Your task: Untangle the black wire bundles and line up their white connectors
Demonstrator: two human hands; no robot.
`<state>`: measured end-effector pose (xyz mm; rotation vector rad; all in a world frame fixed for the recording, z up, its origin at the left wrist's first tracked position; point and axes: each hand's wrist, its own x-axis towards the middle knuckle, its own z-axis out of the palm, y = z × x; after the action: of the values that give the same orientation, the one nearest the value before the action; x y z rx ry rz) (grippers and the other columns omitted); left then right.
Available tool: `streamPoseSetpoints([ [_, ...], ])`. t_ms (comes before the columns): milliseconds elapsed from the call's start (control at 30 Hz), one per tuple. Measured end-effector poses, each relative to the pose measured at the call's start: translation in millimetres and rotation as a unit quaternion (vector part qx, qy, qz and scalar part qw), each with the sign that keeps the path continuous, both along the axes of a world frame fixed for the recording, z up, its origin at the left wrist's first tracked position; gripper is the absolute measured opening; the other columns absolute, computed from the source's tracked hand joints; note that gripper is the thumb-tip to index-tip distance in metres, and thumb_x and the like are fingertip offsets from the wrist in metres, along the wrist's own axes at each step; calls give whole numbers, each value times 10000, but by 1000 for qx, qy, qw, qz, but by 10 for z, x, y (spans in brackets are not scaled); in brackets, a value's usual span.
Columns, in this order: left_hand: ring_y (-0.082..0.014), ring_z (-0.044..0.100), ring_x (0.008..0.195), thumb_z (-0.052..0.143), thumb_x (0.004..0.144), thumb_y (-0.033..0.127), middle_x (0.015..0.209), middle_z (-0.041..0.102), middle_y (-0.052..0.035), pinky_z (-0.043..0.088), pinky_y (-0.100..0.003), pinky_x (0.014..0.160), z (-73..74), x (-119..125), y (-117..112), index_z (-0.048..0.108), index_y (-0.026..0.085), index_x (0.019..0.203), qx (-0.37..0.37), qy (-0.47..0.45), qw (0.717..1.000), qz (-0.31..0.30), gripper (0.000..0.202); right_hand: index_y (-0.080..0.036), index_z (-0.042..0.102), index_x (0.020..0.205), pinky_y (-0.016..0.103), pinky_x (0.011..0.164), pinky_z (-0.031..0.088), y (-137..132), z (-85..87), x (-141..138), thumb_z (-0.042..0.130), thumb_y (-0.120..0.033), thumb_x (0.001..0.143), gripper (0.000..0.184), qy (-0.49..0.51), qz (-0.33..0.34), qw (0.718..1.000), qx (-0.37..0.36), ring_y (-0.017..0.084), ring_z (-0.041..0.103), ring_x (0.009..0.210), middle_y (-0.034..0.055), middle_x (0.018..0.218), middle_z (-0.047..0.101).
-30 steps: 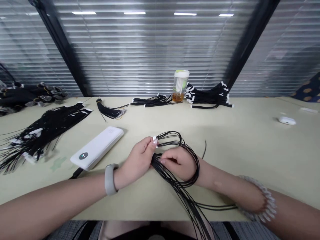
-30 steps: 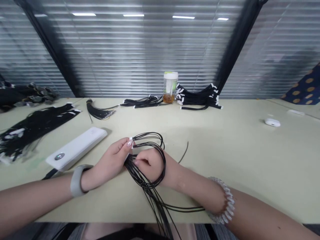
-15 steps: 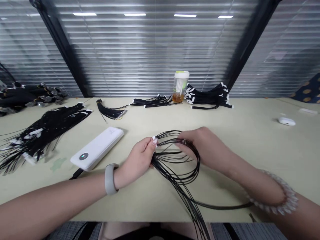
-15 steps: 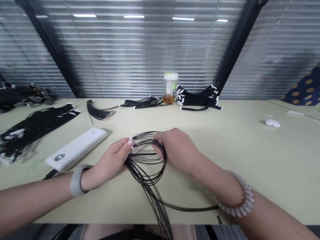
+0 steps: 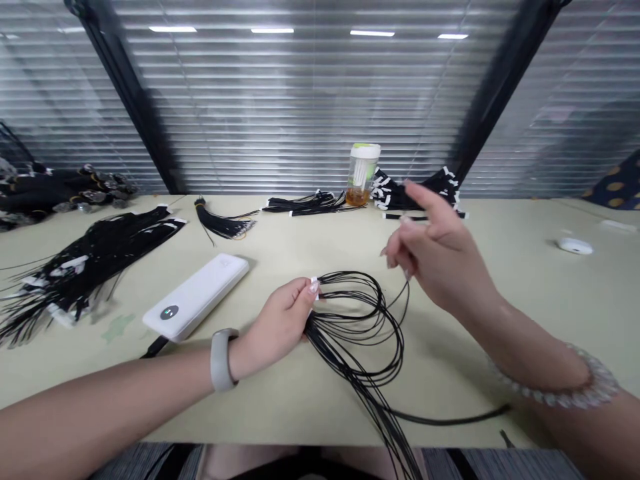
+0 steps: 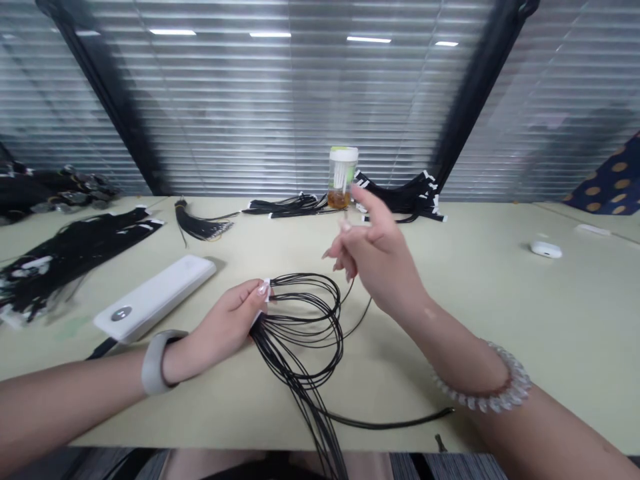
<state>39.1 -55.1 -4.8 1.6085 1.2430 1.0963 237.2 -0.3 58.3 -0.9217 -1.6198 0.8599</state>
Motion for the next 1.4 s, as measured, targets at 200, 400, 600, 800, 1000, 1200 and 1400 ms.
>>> streamPoseSetpoints([
  [200,-96,363,524,334,891,427,571,368,42,328,-212,481,43,20,-10,394,173,660,16,7,1000,-2,349,-166,536,688,208,462,332,-103,-107,-81,536,-319,800,189,-229,86,969,-13,77,434,516,-26,576,515],
  [400,-97,358,535,333,892,427,580,366,40,336,-212,489,61,14,-16,375,178,653,19,14,1000,-10,348,-166,552,638,218,459,278,-128,-167,-96,510,-355,811,259,-303,126,945,3,75,381,510,-37,546,467],
  [600,-98,368,524,331,895,404,572,369,39,341,-213,477,57,8,-19,372,181,651,27,17,999,-24,334,-165,557,628,215,467,276,-124,-208,-103,491,-301,815,240,-317,129,940,13,70,378,512,-41,549,465],
  [800,-97,372,527,330,896,408,582,366,38,342,-214,483,59,14,-9,371,181,651,33,15,999,-27,337,-161,541,624,212,480,284,-134,-202,-103,478,-287,819,241,-301,128,945,19,70,383,523,-38,561,468],
  [1000,-97,357,547,344,894,406,592,367,39,340,-218,510,59,15,-13,374,177,649,28,9,999,-26,336,-161,526,617,212,475,278,-127,-209,-110,476,-298,823,253,-299,125,946,15,70,376,519,-41,549,452],
  [1200,-97,373,532,336,894,419,580,375,41,340,-214,488,44,12,-15,381,180,661,15,-7,999,-41,337,-158,554,629,208,465,277,-132,-200,-114,482,-296,819,246,-305,117,945,11,69,376,516,-40,541,452],
  [1400,-90,367,515,335,895,418,569,364,47,330,-209,476,38,1,-18,373,179,657,9,-10,999,-43,340,-157,560,621,197,451,272,-157,-187,-111,489,-269,811,232,-323,101,941,26,63,373,499,-45,521,455],
])
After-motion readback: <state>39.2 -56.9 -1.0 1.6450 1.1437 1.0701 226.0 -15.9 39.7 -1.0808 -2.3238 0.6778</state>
